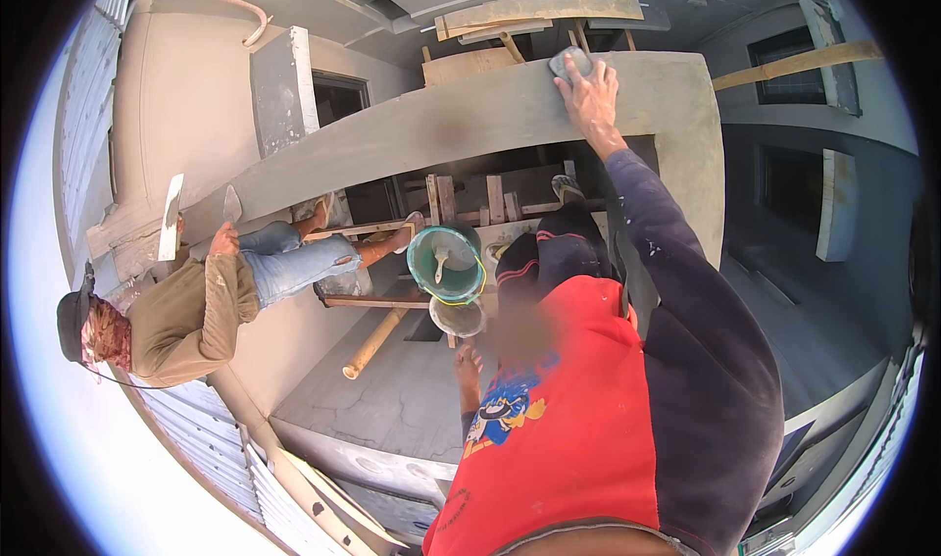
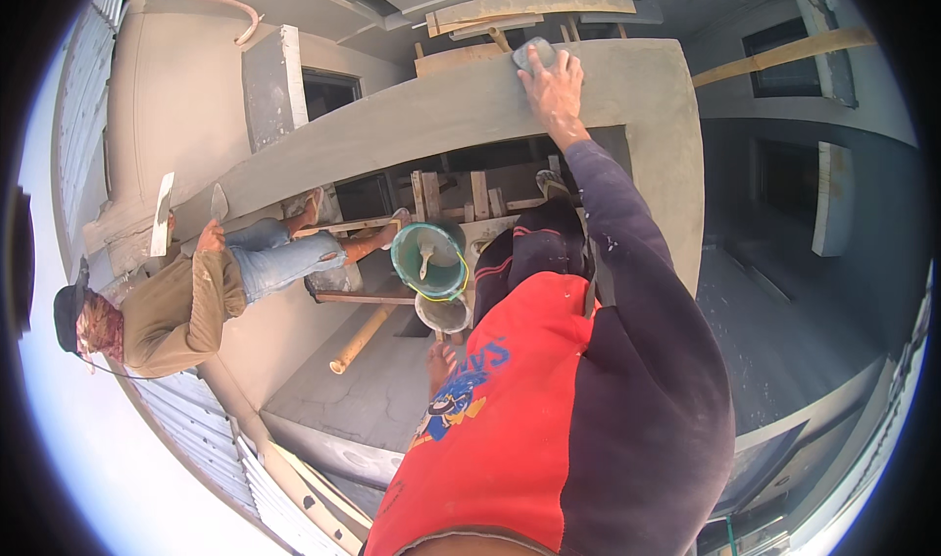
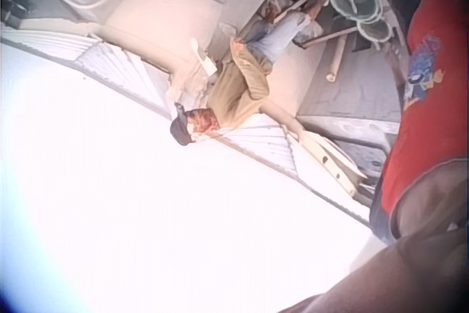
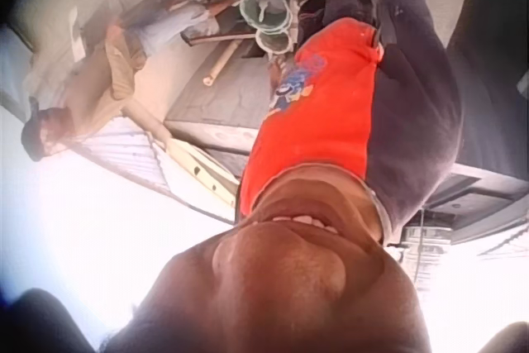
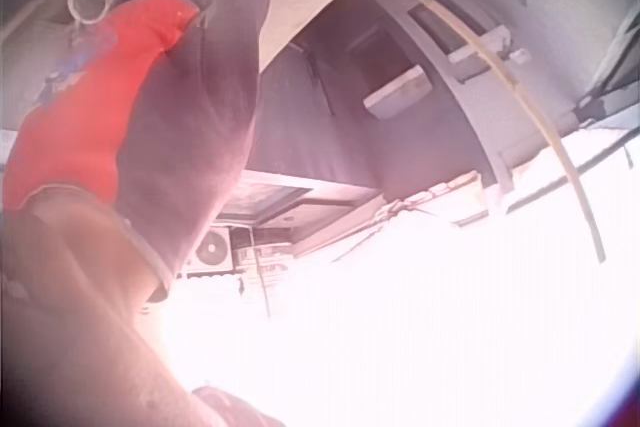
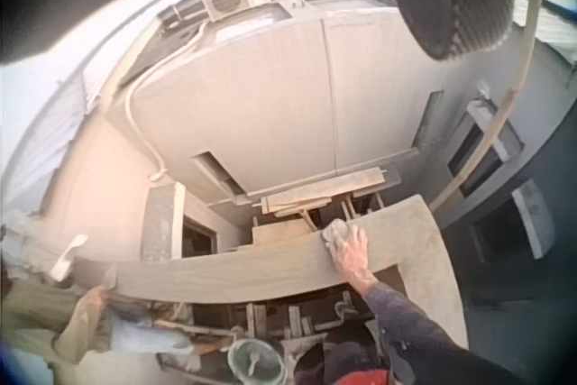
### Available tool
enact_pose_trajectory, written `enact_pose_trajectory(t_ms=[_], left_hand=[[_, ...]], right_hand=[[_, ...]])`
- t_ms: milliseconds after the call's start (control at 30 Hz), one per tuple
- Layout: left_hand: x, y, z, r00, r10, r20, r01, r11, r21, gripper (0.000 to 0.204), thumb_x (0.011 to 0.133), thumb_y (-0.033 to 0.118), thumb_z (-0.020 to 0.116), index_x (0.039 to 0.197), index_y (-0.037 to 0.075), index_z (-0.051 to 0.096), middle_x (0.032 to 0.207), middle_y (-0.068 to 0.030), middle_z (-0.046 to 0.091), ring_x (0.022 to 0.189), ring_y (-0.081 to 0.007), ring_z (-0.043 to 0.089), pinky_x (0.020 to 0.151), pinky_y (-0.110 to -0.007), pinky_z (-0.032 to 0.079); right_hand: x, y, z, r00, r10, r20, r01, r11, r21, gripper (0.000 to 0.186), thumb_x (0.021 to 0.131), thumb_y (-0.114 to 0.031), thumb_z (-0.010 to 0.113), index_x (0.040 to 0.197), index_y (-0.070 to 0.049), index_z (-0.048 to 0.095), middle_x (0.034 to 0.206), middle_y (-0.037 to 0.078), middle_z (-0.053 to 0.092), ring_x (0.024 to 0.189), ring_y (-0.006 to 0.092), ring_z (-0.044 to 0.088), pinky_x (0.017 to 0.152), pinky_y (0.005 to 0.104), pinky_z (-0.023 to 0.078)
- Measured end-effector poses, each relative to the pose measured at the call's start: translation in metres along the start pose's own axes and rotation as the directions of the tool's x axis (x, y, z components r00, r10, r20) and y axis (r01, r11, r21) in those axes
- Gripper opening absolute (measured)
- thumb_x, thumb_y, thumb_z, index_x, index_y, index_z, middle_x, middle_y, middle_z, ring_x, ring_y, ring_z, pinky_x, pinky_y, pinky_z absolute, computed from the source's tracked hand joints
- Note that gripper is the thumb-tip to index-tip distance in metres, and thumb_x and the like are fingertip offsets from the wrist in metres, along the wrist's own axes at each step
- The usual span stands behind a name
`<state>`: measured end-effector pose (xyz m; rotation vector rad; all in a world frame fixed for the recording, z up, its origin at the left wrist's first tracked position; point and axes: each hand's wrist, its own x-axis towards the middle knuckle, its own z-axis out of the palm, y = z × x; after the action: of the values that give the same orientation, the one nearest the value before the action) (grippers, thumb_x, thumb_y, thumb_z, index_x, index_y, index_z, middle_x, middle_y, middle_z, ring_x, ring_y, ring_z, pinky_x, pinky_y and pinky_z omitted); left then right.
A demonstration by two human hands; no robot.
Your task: The person smooths a freshly plastered concrete ledge using a wet sponge and a wooden float. They repeatedly dip the sponge into a bucket of water and rub the surface, then use the float to level the edge.
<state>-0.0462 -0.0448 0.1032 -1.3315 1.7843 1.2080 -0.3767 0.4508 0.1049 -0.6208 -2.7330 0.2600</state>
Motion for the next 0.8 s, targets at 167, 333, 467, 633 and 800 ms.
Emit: enact_pose_trajectory(t_ms=[167, 333, 467, 633, 800], left_hand=[[-0.001, 0.036, -0.004, 0.993, 0.075, 0.091, -0.078, 0.996, 0.038, 0.046, 0.095, 0.030, 0.052, 0.134, 0.007, 0.044, 0.128, -0.0142, 0.054, 0.113, -0.0301, 0.056, 0.094, -0.044, 0.044], [0.001, 0.052, 0.003, 0.988, 0.150, 0.032, -0.150, 0.989, 0.003, 0.047, 0.095, 0.029, 0.053, 0.134, 0.005, 0.045, 0.127, -0.0122, 0.054, 0.111, -0.0269, 0.057, 0.094, -0.042, 0.045], [0.005, 0.053, 0.021, 0.979, 0.111, 0.174, -0.130, 0.986, 0.107, 0.047, 0.095, 0.028, 0.053, 0.135, 0.004, 0.045, 0.125, -0.0116, 0.055, 0.109, -0.0261, 0.058, 0.094, -0.042, 0.045], [0.024, 0.014, 0.011, 0.985, 0.093, 0.142, -0.092, 0.996, -0.010, 0.047, 0.094, 0.029, 0.054, 0.134, 0.006, 0.046, 0.125, -0.0100, 0.056, 0.109, -0.0251, 0.057, 0.094, -0.042, 0.044], [0.020, 0.023, 0.013, 0.981, 0.032, 0.190, -0.061, 0.988, 0.145, 0.045, 0.094, 0.028, 0.054, 0.133, 0.007, 0.047, 0.129, -0.0102, 0.054, 0.110, -0.0259, 0.057, 0.093, -0.041, 0.044]], right_hand=[[-0.068, -0.036, -0.001, 0.849, -0.511, 0.139, 0.479, 0.853, 0.206, 0.052, 0.085, -0.037, 0.064, 0.132, -0.019, 0.054, 0.113, 0.015, 0.047, 0.102, 0.0325, 0.047, 0.090, 0.0426, 0.041], [-0.011, -0.003, -0.001, 0.989, -0.073, 0.127, 0.067, 0.997, 0.048, 0.050, 0.086, -0.035, 0.063, 0.132, -0.018, 0.054, 0.112, 0.018, 0.049, 0.104, 0.0337, 0.046, 0.090, 0.0444, 0.041], [-0.049, -0.076, 0.022, 0.914, -0.377, 0.149, 0.347, 0.918, 0.190, 0.048, 0.086, -0.035, 0.064, 0.130, -0.020, 0.055, 0.118, 0.019, 0.048, 0.111, 0.0355, 0.045, 0.097, 0.0447, 0.040], [-0.030, 0.003, -0.017, 0.962, -0.192, 0.194, 0.185, 0.981, 0.052, 0.048, 0.086, -0.036, 0.063, 0.130, -0.019, 0.056, 0.113, 0.017, 0.050, 0.105, 0.0323, 0.048, 0.092, 0.0425, 0.042], [-0.025, -0.079, 0.020, 0.960, -0.250, 0.123, 0.239, 0.966, 0.095, 0.049, 0.086, -0.036, 0.062, 0.131, -0.017, 0.054, 0.112, 0.018, 0.050, 0.107, 0.0326, 0.047, 0.096, 0.0421, 0.039]])
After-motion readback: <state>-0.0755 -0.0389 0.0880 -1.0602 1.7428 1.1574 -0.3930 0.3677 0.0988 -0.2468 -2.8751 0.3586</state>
